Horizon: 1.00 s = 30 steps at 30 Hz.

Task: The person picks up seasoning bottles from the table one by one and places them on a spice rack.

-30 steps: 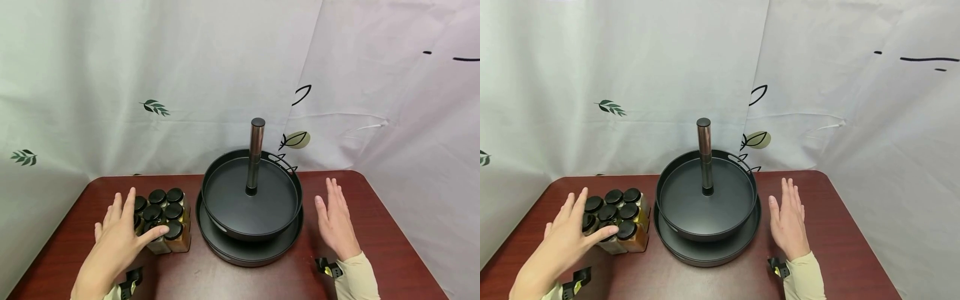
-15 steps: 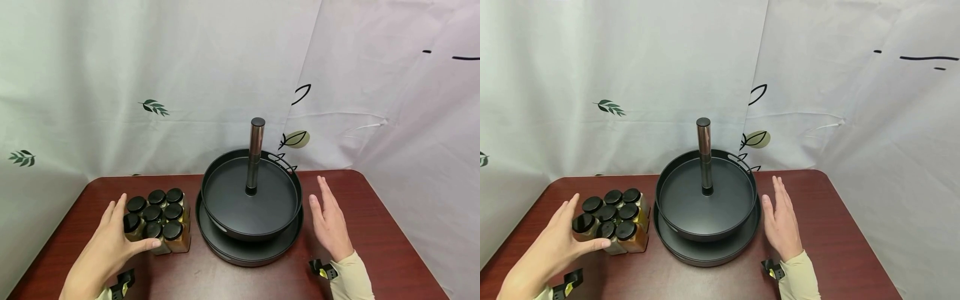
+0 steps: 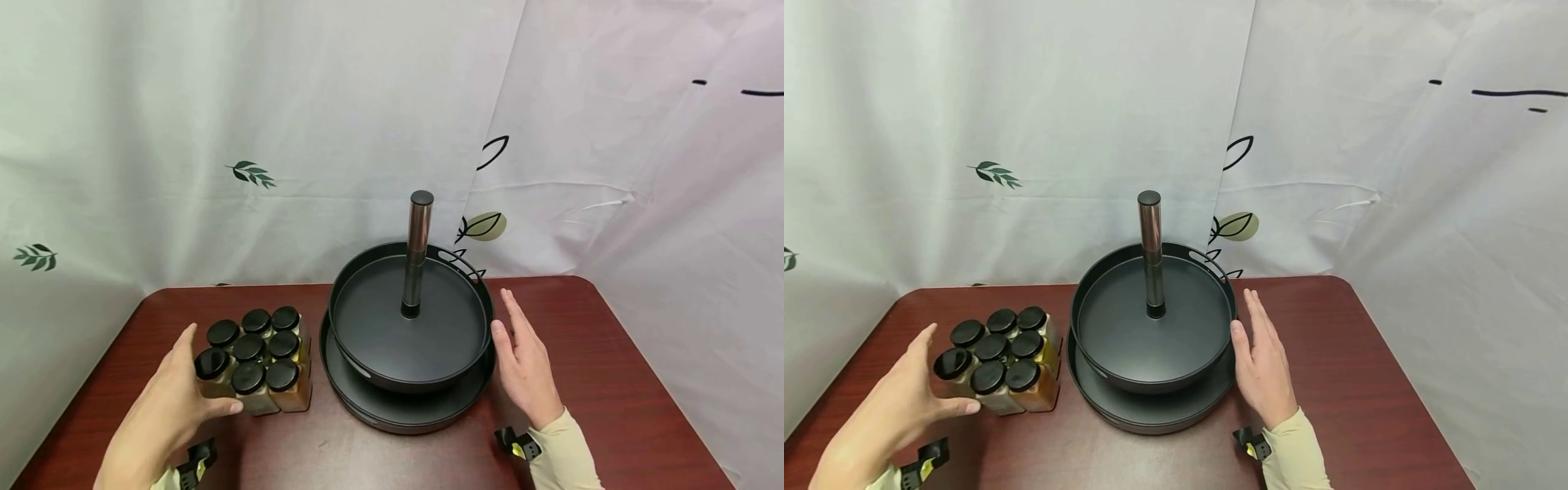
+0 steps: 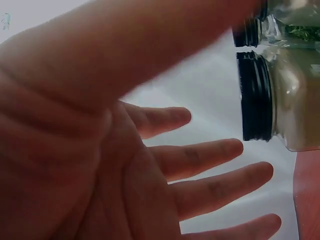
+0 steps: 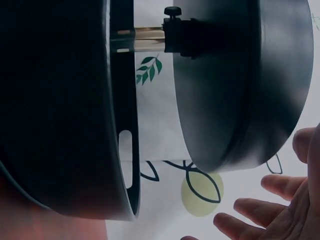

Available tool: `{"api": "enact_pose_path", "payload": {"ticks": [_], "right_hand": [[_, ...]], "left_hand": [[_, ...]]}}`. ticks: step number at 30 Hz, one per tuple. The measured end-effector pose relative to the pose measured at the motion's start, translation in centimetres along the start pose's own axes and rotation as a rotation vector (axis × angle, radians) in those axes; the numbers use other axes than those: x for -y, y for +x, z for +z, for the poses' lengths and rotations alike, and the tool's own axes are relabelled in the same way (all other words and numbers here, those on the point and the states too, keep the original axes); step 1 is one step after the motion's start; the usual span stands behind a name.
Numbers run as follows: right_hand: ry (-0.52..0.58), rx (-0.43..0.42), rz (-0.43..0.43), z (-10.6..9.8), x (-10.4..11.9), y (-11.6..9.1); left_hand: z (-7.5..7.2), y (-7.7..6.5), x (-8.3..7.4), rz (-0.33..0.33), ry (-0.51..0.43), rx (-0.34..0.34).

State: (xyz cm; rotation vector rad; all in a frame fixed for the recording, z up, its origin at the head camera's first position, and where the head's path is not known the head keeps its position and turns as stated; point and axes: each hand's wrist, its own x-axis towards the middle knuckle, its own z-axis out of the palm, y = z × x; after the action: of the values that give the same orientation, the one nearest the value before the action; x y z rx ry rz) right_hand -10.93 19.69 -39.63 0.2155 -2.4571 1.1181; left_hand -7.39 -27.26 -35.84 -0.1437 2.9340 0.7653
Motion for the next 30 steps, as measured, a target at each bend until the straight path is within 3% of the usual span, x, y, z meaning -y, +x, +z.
{"api": "enact_pose_path", "payload": {"ticks": [11, 20, 30], "right_hand": [[0.013, -0.001, -0.012, 0.4, 0.1, -0.2], [0.032, -0.004, -0.009, 0.5, 0.1, -0.1], [0.019, -0.012, -0.039, 0.5, 0.1, -0.1]], "left_hand": [[0.5, 0.1, 0.7, 0.020, 0.013, -0.023], [0.8, 0.4, 0.8, -0.059, 0.020, 0.014], [1.2, 1.0, 1.0, -0.068, 0.032, 0.006]]}}
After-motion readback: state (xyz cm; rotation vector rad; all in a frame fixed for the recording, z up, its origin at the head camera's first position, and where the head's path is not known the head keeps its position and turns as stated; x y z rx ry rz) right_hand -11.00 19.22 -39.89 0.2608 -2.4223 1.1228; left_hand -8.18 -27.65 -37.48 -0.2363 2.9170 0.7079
